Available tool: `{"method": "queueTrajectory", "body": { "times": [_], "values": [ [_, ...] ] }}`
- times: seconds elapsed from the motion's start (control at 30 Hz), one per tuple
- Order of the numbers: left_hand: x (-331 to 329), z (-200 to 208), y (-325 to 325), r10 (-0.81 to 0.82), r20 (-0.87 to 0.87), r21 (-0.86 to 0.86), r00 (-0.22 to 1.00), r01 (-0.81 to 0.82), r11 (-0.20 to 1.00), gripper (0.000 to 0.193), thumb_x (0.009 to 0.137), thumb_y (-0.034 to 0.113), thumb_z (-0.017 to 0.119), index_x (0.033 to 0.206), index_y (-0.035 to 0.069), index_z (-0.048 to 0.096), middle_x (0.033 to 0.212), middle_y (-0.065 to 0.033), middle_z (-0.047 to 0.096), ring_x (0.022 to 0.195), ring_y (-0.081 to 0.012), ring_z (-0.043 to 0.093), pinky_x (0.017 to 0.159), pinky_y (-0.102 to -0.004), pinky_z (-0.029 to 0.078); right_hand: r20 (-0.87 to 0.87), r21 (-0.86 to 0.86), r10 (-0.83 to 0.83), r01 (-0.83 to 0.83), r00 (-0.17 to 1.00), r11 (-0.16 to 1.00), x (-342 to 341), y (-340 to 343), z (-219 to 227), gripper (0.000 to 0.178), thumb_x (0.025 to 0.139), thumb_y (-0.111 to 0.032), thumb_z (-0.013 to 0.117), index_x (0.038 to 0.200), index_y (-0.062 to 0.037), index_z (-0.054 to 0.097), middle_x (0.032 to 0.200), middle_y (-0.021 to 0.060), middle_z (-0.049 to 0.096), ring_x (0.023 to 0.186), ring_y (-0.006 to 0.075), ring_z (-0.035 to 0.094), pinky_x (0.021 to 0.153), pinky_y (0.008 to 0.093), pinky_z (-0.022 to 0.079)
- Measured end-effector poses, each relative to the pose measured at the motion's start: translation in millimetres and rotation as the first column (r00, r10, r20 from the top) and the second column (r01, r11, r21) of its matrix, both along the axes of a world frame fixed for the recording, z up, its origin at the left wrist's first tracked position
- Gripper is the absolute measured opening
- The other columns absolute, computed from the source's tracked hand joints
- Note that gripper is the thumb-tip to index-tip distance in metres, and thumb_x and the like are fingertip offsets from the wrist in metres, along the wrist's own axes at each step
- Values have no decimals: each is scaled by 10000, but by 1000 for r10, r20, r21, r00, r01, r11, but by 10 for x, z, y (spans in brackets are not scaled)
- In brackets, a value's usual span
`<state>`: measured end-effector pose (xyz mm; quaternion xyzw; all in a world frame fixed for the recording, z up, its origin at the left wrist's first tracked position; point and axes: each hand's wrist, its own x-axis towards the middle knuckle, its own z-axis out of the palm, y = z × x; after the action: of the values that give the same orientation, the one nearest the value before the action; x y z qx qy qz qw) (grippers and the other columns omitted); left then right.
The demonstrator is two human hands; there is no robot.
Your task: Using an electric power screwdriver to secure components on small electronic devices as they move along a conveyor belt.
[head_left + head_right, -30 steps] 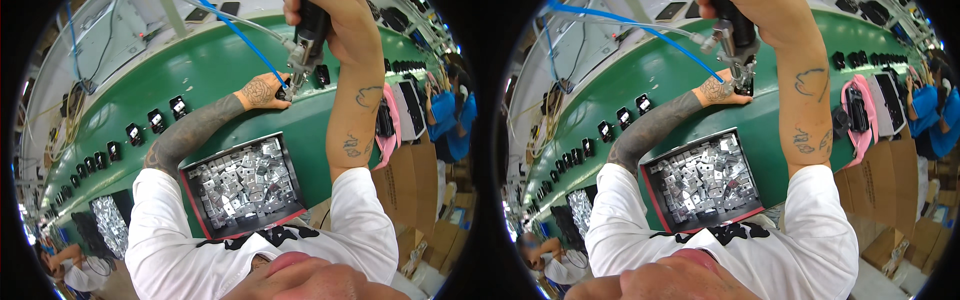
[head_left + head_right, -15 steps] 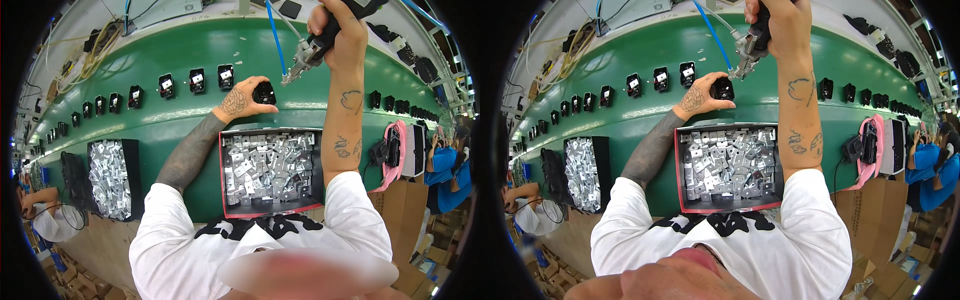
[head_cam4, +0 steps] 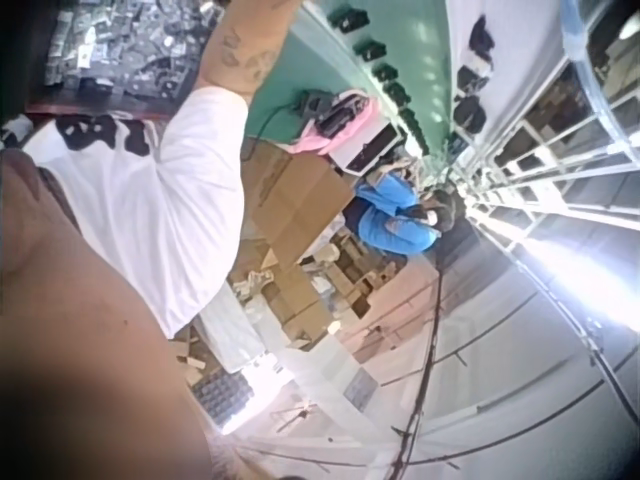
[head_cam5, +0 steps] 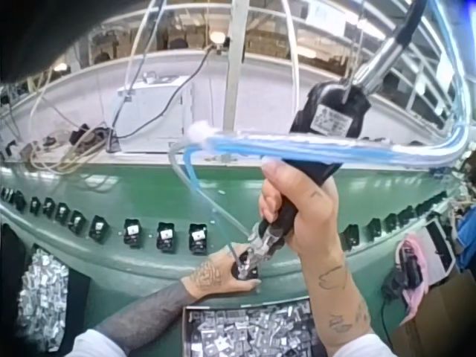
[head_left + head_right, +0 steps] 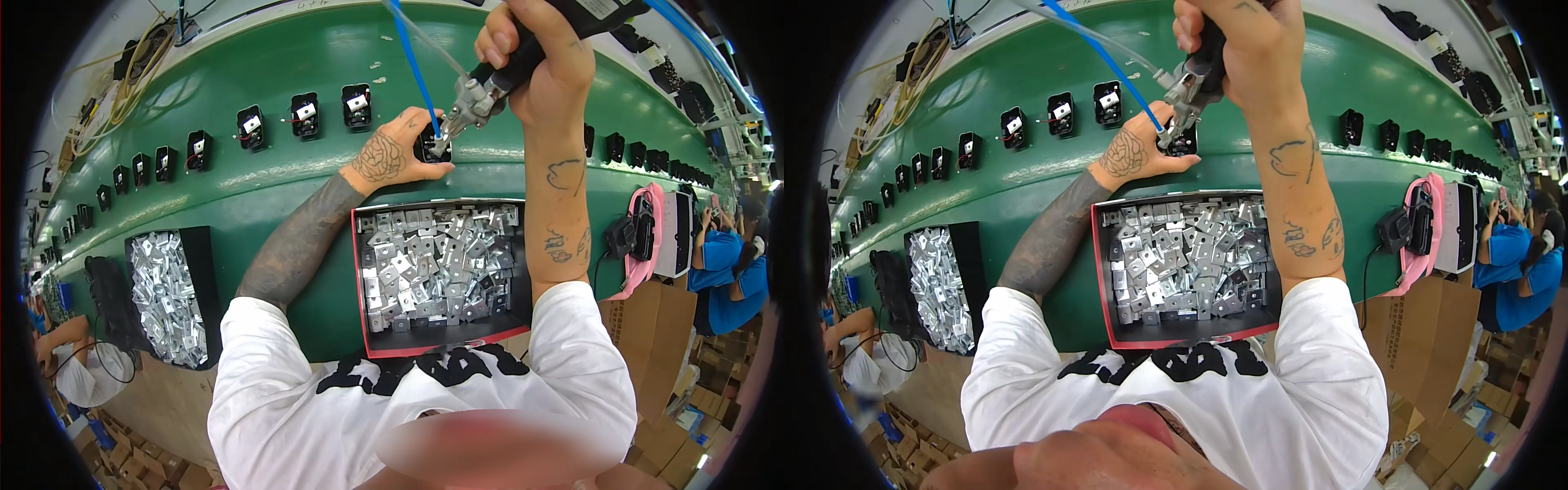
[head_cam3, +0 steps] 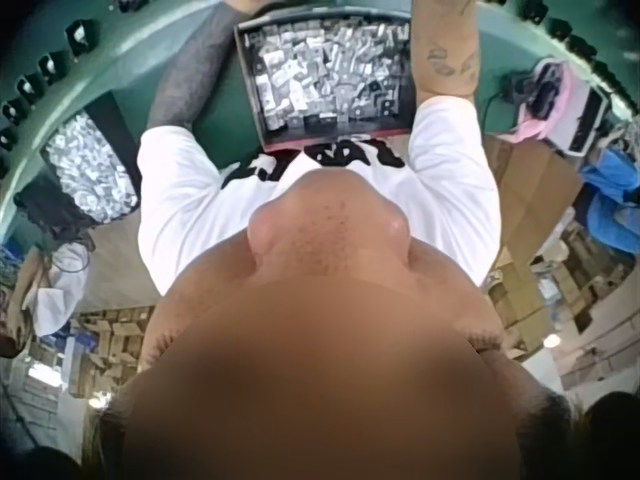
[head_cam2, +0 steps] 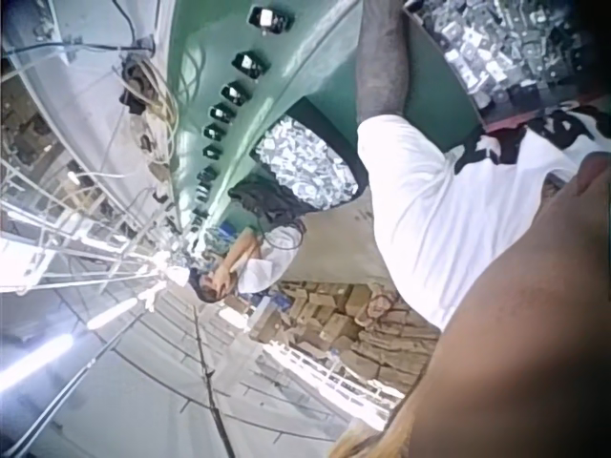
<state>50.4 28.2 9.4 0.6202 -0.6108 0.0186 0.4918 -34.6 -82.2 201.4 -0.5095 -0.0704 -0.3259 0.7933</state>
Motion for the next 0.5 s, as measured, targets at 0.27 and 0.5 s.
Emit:
{"method": "queueTrajectory", "body": {
  "times": [0.27,0.5],
  "values": [
    [-35,53,51,28,-34,120,999,-24,992,796,674,394,876,1293,47,517,1095,-102,653,869,-247,667,805,-334,538,-74,-43,30,-33,997,999,-23,60,-19,86,918,-44,589,860,17,605,640,86,556,536,161,496,529,247,428],
    [-35,50,53,47,-7,55,999,-47,997,794,661,395,886,1277,48,525,1087,-101,662,852,-248,673,786,-333,540,-56,-43,109,-112,992,993,-35,21,-29,83,914,-23,599,845,23,601,668,104,570,571,176,520,549,256,444]
  ]
}}
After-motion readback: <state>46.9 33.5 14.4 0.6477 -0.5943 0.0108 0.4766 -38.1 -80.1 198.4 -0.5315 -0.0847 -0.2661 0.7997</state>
